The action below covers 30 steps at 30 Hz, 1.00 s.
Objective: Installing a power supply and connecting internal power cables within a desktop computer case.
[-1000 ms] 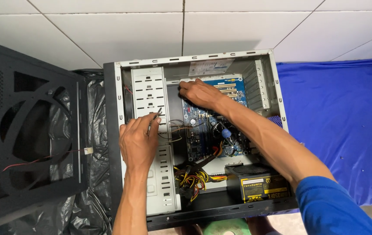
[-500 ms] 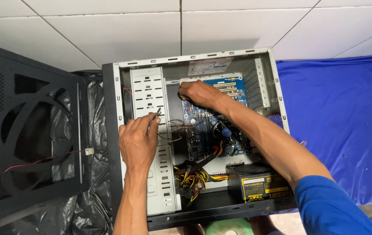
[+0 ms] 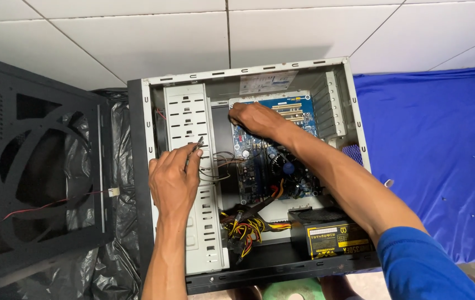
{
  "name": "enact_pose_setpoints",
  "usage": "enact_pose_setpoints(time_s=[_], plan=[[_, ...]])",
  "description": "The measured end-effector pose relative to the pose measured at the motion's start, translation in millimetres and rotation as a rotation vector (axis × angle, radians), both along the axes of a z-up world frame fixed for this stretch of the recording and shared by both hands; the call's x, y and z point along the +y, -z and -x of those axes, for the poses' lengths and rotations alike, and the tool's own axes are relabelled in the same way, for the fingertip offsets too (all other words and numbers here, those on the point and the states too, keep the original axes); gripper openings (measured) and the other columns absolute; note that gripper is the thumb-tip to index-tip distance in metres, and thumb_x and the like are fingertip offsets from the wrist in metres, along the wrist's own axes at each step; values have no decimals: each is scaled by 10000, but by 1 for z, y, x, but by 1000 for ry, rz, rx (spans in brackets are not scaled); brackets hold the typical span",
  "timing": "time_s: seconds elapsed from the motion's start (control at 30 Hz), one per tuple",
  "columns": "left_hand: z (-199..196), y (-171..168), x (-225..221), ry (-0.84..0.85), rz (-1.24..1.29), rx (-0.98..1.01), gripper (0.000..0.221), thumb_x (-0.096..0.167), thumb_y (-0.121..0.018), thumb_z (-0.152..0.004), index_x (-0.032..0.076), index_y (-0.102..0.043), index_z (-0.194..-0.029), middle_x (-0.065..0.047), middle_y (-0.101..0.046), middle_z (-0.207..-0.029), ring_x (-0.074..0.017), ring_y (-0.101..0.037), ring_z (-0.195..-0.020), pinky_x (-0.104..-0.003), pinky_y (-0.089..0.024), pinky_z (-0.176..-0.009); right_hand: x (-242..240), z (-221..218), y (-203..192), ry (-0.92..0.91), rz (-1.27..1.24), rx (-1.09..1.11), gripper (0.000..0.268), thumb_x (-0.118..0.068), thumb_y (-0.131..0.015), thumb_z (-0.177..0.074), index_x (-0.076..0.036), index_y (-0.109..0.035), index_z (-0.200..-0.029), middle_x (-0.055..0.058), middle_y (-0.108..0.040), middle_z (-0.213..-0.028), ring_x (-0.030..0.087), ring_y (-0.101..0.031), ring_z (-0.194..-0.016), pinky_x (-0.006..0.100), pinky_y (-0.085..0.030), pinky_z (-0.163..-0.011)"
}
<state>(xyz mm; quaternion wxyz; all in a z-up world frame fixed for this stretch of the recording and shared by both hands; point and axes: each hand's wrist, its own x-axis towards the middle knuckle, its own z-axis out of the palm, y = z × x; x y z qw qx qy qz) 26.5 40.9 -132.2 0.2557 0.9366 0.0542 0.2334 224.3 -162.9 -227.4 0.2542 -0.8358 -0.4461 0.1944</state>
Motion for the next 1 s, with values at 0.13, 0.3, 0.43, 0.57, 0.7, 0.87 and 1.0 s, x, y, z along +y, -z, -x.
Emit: enact_pose_setpoints(time_s=[0.13,0.3,0.43,0.57,0.7,0.87,1.0], plan=[[0,2,1,3,7,-5,105,263,-754,-992,165,-779,-1018,13,-734,-793,-172,-679,-769,-307,-423,-755,-2,3,-1,-8,0,-21,288,-208,-420,-1088,-49,-634,-978,150,-636,-859,365,-723,-806,488,-587,-777],[0,0,0,2,4,-5,97,255,-757,-988,162,-778,-1011,9,-733,-784,-172,-679,-764,-307,-424,-746,2,3,-3,5,0,-47,247,-198,-464,-1085,-60,-624,-958,147,-651,-864,349,-729,-794,468,-593,-782],[0,0,1,-1,4,0,107,265,-749,-995,162,-777,-1006,11,-729,-779,-169,-676,-758,-305,-421,-742,-2,2,12,-16,2,-68,218,-191,-491,-1069,-44,-610,-960,171,-639,-872,402,-727,-804,514,-588,-778],[0,0,0,4,3,-1,109,266,-749,-992,162,-778,-1010,10,-732,-786,-173,-676,-762,-307,-422,-743,2,1,13,-12,5,-91,209,-194,-510,-1072,-60,-620,-955,131,-629,-855,359,-733,-793,472,-596,-777],[0,1,1,1,2,-5,106,261,-755,-989,159,-779,-1006,9,-735,-789,-176,-680,-766,-307,-425,-748,-2,2,14,-32,-19,-77,227,-195,-487,-1068,-37,-607,-957,172,-615,-860,425,-722,-805,535,-579,-768],[0,1,0,-1,-4,3,109,268,-749,-992,164,-779,-1010,9,-734,-788,-175,-679,-766,-307,-425,-748,1,3,9,-33,-22,-118,187,-186,-540,-1053,-52,-618,-949,142,-626,-853,399,-729,-807,505,-593,-763],[0,1,1,4,-5,-8,113,269,-745,-995,162,-777,-1010,10,-734,-792,-173,-678,-762,-305,-423,-747,1,0,13,-30,-30,-137,201,-227,-530,-1066,-66,-606,-972,148,-643,-863,423,-725,-821,529,-587,-767]])
